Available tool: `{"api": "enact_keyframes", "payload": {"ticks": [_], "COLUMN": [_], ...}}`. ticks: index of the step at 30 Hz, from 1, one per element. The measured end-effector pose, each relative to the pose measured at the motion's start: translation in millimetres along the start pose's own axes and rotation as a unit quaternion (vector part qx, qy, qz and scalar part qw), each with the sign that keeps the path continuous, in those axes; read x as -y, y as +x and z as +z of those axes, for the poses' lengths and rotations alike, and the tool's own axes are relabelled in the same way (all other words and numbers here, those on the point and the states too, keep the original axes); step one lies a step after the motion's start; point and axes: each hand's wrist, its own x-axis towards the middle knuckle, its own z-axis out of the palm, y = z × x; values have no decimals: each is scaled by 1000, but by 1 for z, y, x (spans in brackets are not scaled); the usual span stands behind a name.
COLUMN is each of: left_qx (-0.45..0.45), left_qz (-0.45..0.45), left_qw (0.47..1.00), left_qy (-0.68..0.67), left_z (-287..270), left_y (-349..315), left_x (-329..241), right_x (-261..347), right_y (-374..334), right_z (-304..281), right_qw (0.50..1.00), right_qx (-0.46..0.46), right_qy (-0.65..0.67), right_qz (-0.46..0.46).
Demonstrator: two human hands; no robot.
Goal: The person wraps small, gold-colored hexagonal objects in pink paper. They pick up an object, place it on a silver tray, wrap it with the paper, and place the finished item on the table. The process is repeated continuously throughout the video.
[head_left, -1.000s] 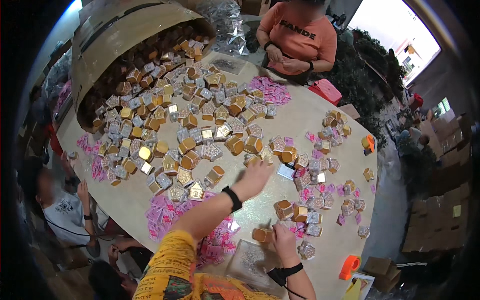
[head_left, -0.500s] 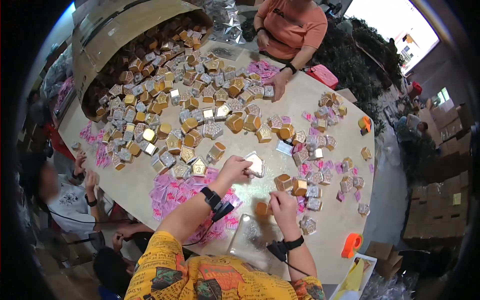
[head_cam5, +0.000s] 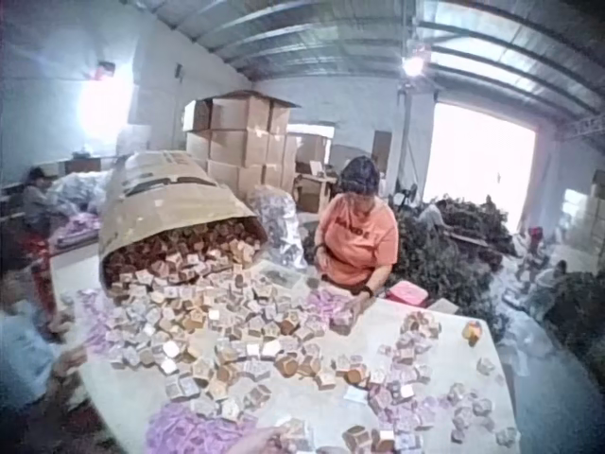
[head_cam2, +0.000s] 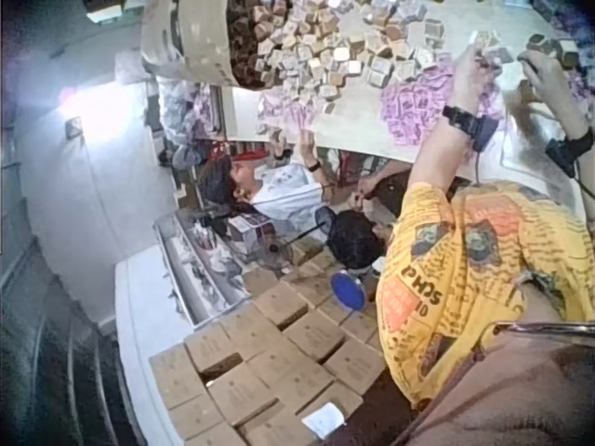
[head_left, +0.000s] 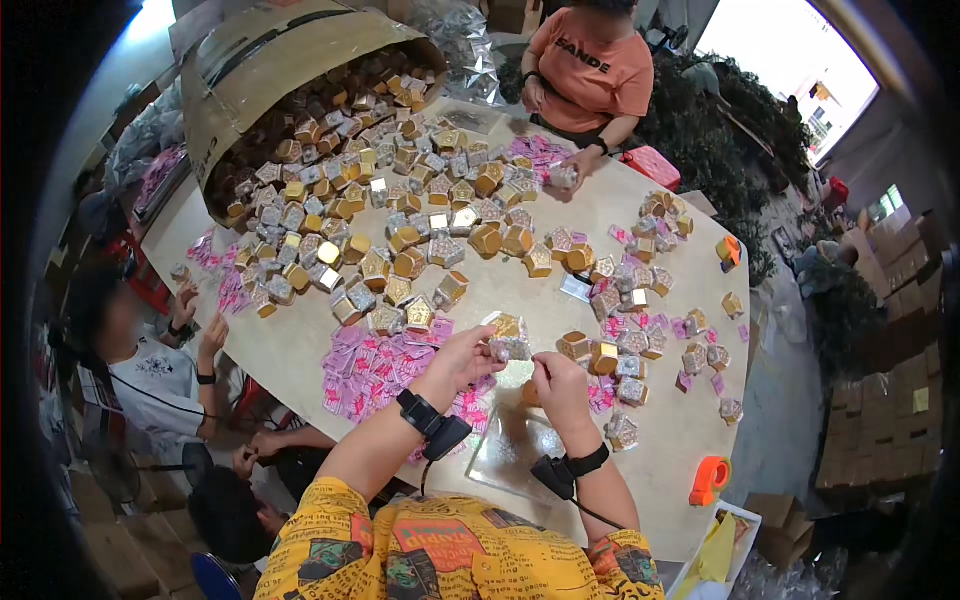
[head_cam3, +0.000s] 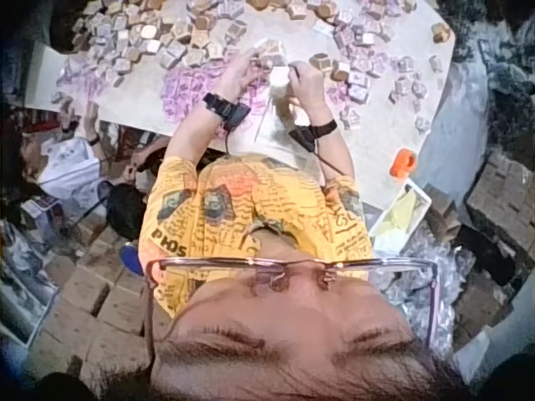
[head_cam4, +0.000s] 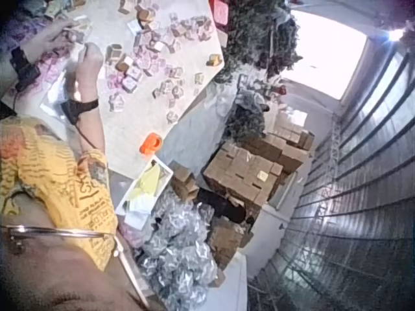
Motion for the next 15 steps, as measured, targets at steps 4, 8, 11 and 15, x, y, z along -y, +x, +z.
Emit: {"api": "enact_keyframes", "payload": {"ticks": [4, 8, 11, 15], "left_qx": [9, 13, 22, 23], "left_qz": [15, 22, 30, 47], "left_qw": [1000, 1000, 999, 999], "left_qy": [-12, 9, -1, 1], "left_z": [0, -3, -5, -5], "left_y": [-9, -15, -16, -18], "left_x": [3, 4, 6, 7], "right_x": [7, 11, 12, 11], "right_y": [-3, -4, -6, -6], "right_z": [-3, -2, -3, -4], "right_qw": [1000, 1000, 999, 999], "right_qx": [5, 4, 4, 11], "right_qy": [-2, 0, -4, -10], "right_qz": [-19, -28, -33, -39]}}
